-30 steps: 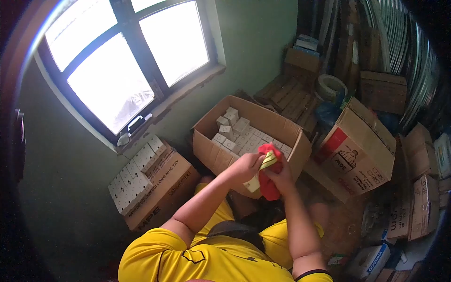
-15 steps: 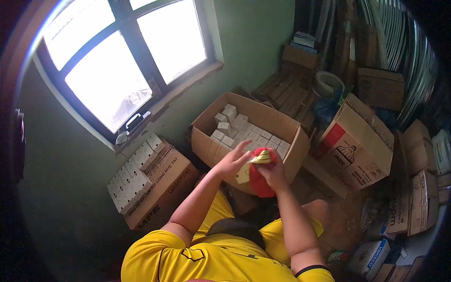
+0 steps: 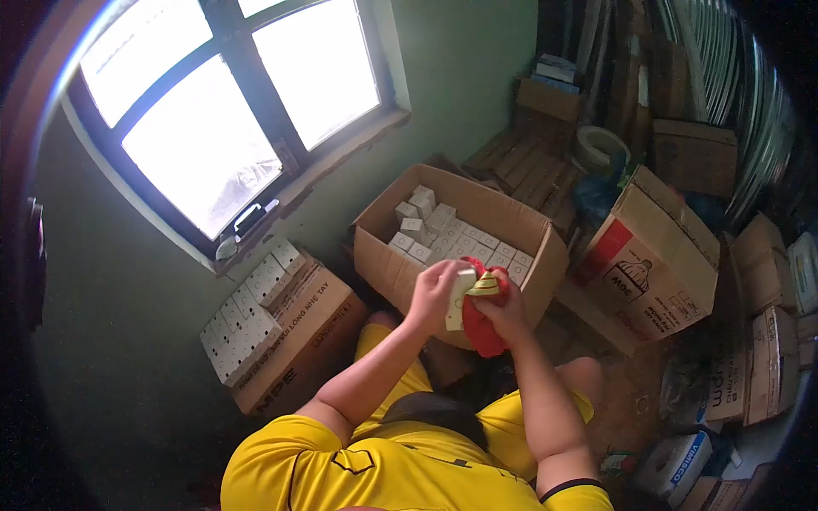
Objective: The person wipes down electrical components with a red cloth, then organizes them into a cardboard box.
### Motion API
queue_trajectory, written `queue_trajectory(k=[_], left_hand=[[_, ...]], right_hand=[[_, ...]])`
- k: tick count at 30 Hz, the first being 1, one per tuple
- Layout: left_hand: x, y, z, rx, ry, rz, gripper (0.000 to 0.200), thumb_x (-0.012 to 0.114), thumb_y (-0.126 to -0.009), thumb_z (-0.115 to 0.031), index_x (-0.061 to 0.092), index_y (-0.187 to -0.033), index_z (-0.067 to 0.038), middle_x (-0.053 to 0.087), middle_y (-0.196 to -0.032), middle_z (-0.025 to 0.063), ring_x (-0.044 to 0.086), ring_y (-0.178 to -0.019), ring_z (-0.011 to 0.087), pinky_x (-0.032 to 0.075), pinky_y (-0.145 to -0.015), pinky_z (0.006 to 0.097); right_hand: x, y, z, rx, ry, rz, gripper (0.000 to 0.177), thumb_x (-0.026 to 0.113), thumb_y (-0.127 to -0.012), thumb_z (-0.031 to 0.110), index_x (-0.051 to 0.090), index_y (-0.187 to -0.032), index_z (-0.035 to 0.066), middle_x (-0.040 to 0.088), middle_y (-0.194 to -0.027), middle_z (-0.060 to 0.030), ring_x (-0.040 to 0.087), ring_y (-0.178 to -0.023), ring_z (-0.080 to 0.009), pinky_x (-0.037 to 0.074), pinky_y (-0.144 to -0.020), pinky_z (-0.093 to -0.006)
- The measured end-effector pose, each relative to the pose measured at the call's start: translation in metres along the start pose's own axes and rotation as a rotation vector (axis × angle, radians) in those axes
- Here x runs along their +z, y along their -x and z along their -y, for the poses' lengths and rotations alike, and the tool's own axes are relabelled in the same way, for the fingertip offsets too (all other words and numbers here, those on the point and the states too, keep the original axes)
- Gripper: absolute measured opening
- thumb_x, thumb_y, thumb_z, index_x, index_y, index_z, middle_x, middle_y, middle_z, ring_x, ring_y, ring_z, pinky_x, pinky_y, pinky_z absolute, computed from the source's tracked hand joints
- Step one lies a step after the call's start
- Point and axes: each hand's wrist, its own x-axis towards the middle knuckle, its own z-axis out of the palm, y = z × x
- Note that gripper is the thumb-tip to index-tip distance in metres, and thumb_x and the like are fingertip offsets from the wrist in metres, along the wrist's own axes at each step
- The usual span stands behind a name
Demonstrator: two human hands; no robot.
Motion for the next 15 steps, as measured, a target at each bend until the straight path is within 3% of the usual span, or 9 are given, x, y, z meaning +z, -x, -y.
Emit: queue_trajectory(k=[2, 3, 4, 6, 7, 10, 11, 14, 15], left_hand=[[0.011, 0.005, 0.001, 0.055, -0.264, 0.057, 0.029, 0.046, -0.105, -0.022, 0.058, -0.121, -0.001, 0.066, -0.099, 0.0048, 0.060, -0.094, 0.0118, 0.049, -0.082, 0.0281], [0.017, 0.011, 0.001, 0.029, -0.308, 0.059, 0.028, 0.044, -0.105, -0.024, 0.057, -0.116, -0.001, 0.066, -0.096, 0.0076, 0.061, -0.094, 0.0165, 0.048, -0.085, 0.0296], [0.024, 0.022, -0.013, -0.029, -0.485, 0.138, 0.030, 0.041, -0.106, -0.025, 0.053, -0.119, -0.001, 0.063, -0.101, 0.0131, 0.060, -0.095, 0.0219, 0.046, -0.088, 0.0323], [0.031, 0.031, 0.001, 0.150, -0.470, 0.149, 0.033, 0.038, -0.106, -0.027, 0.050, -0.122, -0.001, 0.058, -0.105, 0.0176, 0.058, -0.093, 0.0267, 0.046, -0.086, 0.0348], [0.035, 0.030, 0.002, 0.190, -0.389, 0.125, 0.034, 0.037, -0.106, -0.027, 0.049, -0.123, 0.000, 0.057, -0.109, 0.0181, 0.057, -0.096, 0.0232, 0.046, -0.086, 0.0346], [0.025, 0.021, 0.003, 0.042, -0.241, -0.023, 0.033, 0.039, -0.106, -0.026, 0.049, -0.123, 0.000, 0.057, -0.106, 0.0138, 0.054, -0.093, 0.0195, 0.046, -0.086, 0.0328], [0.019, 0.013, 0.003, -0.148, -0.002, -0.114, 0.029, 0.041, -0.105, -0.023, 0.052, -0.120, -0.001, 0.055, -0.098, 0.0065, 0.049, -0.087, 0.0139, 0.045, -0.081, 0.0288], [0.004, -0.003, -0.018, -0.219, 0.149, -0.334, 0.022, 0.050, -0.102, -0.022, 0.058, -0.115, -0.005, 0.057, -0.095, 0.0039, 0.050, -0.086, 0.0103, 0.045, -0.076, 0.0278], [0.004, -0.001, -0.030, -0.220, 0.077, -0.307, 0.023, 0.050, -0.102, -0.022, 0.057, -0.115, -0.004, 0.059, -0.096, 0.0051, 0.052, -0.087, 0.0113, 0.045, -0.077, 0.0288]], right_hand=[[0.015, 0.006, -0.001, -0.007, -0.206, 0.006, 0.053, 0.073, -0.087, 0.015, 0.050, -0.133, 0.002, 0.059, -0.124, -0.0084, 0.058, -0.112, -0.0188, 0.046, -0.098, -0.0335], [0.014, 0.004, 0.001, -0.126, 0.035, -0.077, 0.050, 0.070, -0.090, 0.017, 0.049, -0.133, 0.003, 0.059, -0.124, -0.0095, 0.058, -0.113, -0.0192, 0.046, -0.098, -0.0331], [0.015, 0.003, 0.005, -0.136, 0.019, -0.145, 0.049, 0.068, -0.091, 0.016, 0.049, -0.133, 0.003, 0.059, -0.124, -0.0095, 0.058, -0.113, -0.0196, 0.046, -0.098, -0.0336], [0.017, 0.001, 0.016, -0.151, -0.001, -0.277, 0.046, 0.066, -0.094, 0.016, 0.049, -0.134, 0.003, 0.059, -0.124, -0.0096, 0.058, -0.113, -0.0206, 0.046, -0.098, -0.0346], [0.021, 0.002, 0.023, -0.197, -0.036, -0.312, 0.049, 0.063, -0.093, 0.011, 0.046, -0.138, 0.003, 0.058, -0.130, -0.0121, 0.056, -0.119, -0.0230, 0.043, -0.103, -0.0375], [0.034, 0.006, 0.028, -0.503, 0.235, -0.186, 0.057, 0.062, -0.090, 0.006, 0.042, -0.144, 0.003, 0.054, -0.137, -0.0156, 0.051, -0.127, -0.0281, 0.038, -0.108, -0.0403], [0.033, 0.005, 0.022, -0.538, 0.413, -0.067, 0.066, 0.062, -0.086, 0.003, 0.038, -0.148, 0.004, 0.047, -0.146, -0.0179, 0.041, -0.138, -0.0321, 0.032, -0.113, -0.0425], [0.053, 0.015, 0.025, -0.521, 0.597, 0.049, 0.065, 0.062, -0.089, 0.011, 0.036, -0.148, 0.003, 0.036, -0.152, -0.0205, 0.034, -0.141, -0.0356, 0.027, -0.116, -0.0448], [0.056, 0.016, 0.016, -0.513, 0.543, 0.010, 0.065, 0.061, -0.091, 0.014, 0.034, -0.149, 0.003, 0.036, -0.152, -0.0217, 0.035, -0.140, -0.0364, 0.027, -0.115, -0.0455]])
